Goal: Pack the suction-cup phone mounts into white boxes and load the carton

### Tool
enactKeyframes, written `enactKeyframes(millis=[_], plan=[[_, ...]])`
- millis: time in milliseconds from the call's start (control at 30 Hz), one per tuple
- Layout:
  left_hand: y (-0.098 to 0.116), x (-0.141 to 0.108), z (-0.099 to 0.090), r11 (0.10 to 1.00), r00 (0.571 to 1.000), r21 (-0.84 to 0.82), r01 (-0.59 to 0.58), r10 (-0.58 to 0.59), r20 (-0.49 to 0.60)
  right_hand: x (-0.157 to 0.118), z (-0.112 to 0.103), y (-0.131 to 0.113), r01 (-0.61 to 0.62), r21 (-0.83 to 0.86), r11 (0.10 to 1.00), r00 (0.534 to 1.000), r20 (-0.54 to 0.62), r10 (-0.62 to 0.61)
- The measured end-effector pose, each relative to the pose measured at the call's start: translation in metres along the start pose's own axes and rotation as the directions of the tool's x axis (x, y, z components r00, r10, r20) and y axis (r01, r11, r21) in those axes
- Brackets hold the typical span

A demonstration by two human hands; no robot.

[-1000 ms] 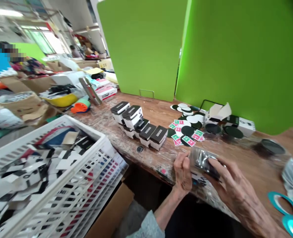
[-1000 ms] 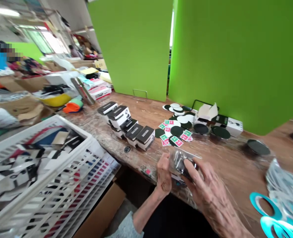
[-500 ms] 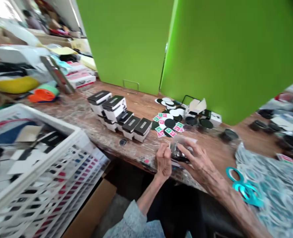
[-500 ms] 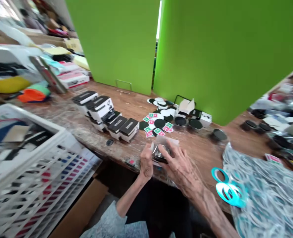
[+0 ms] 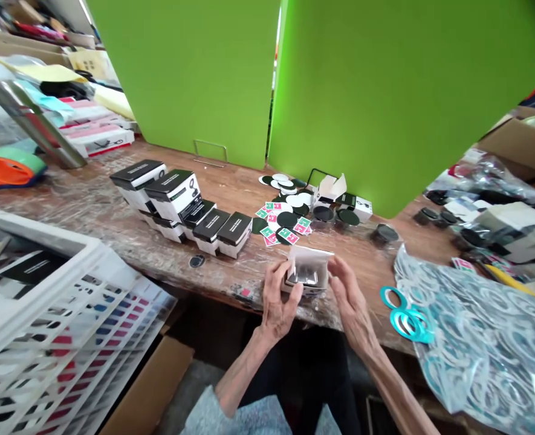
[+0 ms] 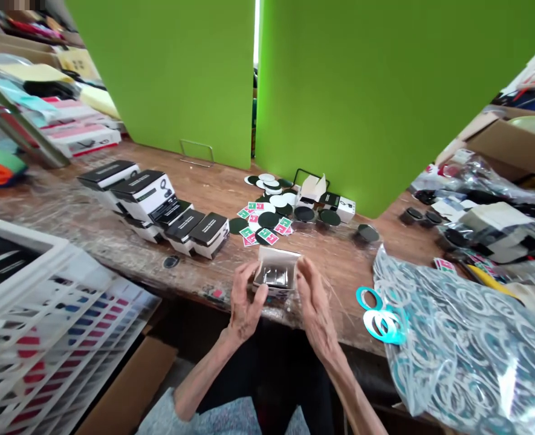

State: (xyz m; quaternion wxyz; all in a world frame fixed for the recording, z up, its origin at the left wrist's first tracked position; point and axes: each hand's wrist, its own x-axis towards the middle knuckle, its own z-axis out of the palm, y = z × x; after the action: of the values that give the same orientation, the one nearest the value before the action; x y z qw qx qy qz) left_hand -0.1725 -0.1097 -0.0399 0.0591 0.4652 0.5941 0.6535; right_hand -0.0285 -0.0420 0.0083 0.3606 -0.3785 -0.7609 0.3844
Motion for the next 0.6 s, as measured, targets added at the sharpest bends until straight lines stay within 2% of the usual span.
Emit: enactKeyframes(millis=[33, 100, 200, 300, 400, 467, 600], plan=[[0.0, -0.001, -0.001, 0.999, 0.999, 0.042, -0.025, 0.024, 0.031, 0.003, 0.005, 0.004, -0.059, 0.109, 0.992, 0.997, 0.065, 0.053], [0.0, 0.0, -0.003, 0.996, 0.997, 0.081, -0.039, 0.034, 0.065, 0.008, 0.014, 0.01, -0.099, 0.252, 0.963, 0.988, 0.142, 0.064], [0.002, 0.013, -0.01, 0.999, 0.994, 0.007, 0.043, -0.043, 0.096, 0.013, 0.018, 0.016, -0.066, 0.294, 0.953, 0.991, 0.134, 0.027], [0.006, 0.031, -0.025, 0.987, 0.96, -0.077, 0.142, -0.118, 0.255, 0.013, 0.009, 0.017, 0.048, 0.16, 0.986, 0.99, 0.126, -0.069], [0.008, 0.043, -0.04, 0.992, 0.884, -0.074, 0.101, -0.055, 0.465, 0.01, -0.003, 0.016, 0.281, -0.052, 0.958, 0.947, 0.177, -0.268], [0.008, 0.047, -0.046, 0.997, 0.863, -0.065, 0.048, -0.009, 0.505, 0.009, -0.007, 0.015, 0.38, -0.14, 0.914, 0.916, 0.189, -0.352], [0.006, 0.048, -0.049, 0.995, 0.879, 0.017, -0.094, 0.075, 0.47, 0.009, -0.006, 0.017, 0.455, -0.225, 0.862, 0.888, 0.182, -0.421]])
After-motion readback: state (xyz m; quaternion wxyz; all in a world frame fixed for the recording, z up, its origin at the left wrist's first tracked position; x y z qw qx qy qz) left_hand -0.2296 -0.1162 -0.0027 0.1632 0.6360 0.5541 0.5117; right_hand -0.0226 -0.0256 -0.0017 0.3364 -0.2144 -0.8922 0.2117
